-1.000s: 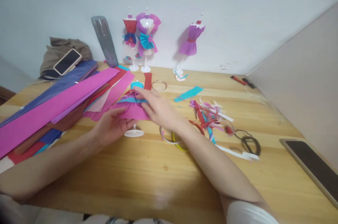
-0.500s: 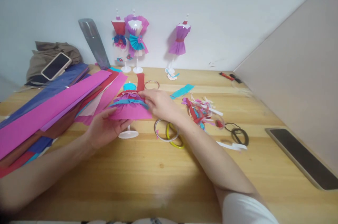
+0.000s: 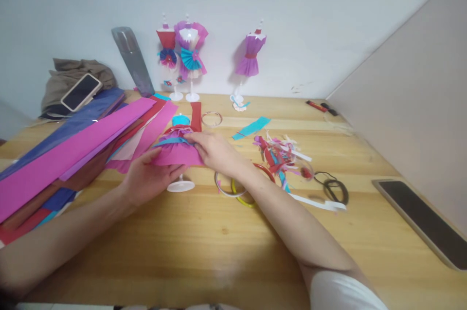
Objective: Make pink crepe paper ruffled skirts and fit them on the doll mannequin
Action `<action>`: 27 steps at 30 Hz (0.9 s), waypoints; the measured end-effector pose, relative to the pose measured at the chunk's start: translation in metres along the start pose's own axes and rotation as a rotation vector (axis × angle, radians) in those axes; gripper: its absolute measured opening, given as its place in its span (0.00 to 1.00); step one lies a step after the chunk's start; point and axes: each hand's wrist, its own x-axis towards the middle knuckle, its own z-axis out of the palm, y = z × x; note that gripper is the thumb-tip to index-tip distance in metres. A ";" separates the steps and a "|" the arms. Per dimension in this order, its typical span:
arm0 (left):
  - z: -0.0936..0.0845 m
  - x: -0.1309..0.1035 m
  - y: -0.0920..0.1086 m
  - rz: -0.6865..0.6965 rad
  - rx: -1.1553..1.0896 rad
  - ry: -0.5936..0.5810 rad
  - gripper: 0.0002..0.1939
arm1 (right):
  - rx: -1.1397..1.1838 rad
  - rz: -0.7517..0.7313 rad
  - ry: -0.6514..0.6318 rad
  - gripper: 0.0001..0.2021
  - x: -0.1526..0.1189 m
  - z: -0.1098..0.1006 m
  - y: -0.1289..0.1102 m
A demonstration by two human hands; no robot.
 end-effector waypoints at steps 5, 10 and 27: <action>-0.001 0.002 -0.001 -0.003 -0.033 -0.021 0.15 | 0.027 -0.006 -0.019 0.21 0.001 -0.001 -0.006; -0.002 0.004 -0.002 -0.019 -0.041 -0.069 0.18 | 0.053 0.021 -0.073 0.23 0.001 -0.002 -0.012; -0.005 0.004 -0.003 -0.039 -0.010 -0.131 0.15 | 0.013 -0.103 0.011 0.26 -0.004 -0.001 -0.026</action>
